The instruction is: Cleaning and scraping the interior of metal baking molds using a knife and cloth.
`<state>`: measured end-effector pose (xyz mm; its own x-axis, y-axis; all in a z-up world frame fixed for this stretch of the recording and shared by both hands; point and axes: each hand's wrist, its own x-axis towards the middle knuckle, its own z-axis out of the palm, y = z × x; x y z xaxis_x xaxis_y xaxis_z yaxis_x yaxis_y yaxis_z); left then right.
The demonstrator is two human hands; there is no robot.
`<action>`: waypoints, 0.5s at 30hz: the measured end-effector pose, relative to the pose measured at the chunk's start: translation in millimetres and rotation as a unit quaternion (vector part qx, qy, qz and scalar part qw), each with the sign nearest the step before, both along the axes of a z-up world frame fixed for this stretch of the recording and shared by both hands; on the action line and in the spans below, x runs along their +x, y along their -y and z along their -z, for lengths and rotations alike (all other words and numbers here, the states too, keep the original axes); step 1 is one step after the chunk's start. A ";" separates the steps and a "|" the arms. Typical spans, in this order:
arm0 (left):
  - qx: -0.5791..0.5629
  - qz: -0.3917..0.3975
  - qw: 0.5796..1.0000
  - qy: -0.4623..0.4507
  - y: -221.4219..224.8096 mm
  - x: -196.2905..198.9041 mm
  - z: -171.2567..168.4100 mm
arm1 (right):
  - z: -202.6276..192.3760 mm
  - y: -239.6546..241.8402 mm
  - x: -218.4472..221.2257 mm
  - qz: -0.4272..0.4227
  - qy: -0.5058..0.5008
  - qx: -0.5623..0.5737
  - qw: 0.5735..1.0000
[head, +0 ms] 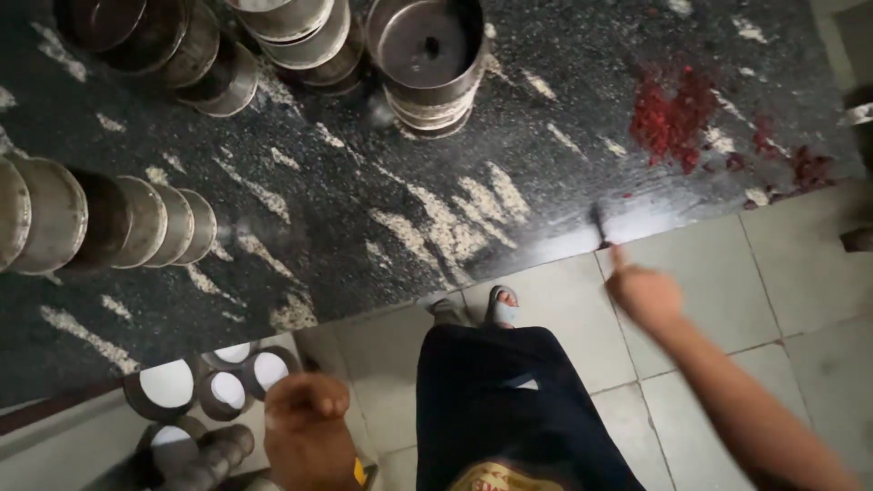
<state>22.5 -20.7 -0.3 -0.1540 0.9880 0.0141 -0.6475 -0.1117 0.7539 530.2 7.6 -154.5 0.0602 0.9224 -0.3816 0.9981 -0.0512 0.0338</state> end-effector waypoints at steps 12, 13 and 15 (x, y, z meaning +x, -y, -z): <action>-0.016 0.022 0.998 -0.052 -19.4 79.1 -12.1 | -1.3 -42.4 -106.8 -0.040 -0.150 0.072 0.985; -0.019 0.031 0.998 -0.046 -20.4 79.1 -4.5 | -10.5 -38.7 -123.8 -0.112 -0.181 0.153 0.965; -0.018 0.043 0.998 -0.040 -22.7 75.0 11.2 | -14.2 -42.4 -129.2 -0.182 -0.205 0.236 0.932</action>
<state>97.5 2.0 -11.5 -0.0686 0.9976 -0.0124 -0.5918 -0.0307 0.8055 401.0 50.0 -140.3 -0.3514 0.9240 0.1507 0.8763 0.3813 -0.2945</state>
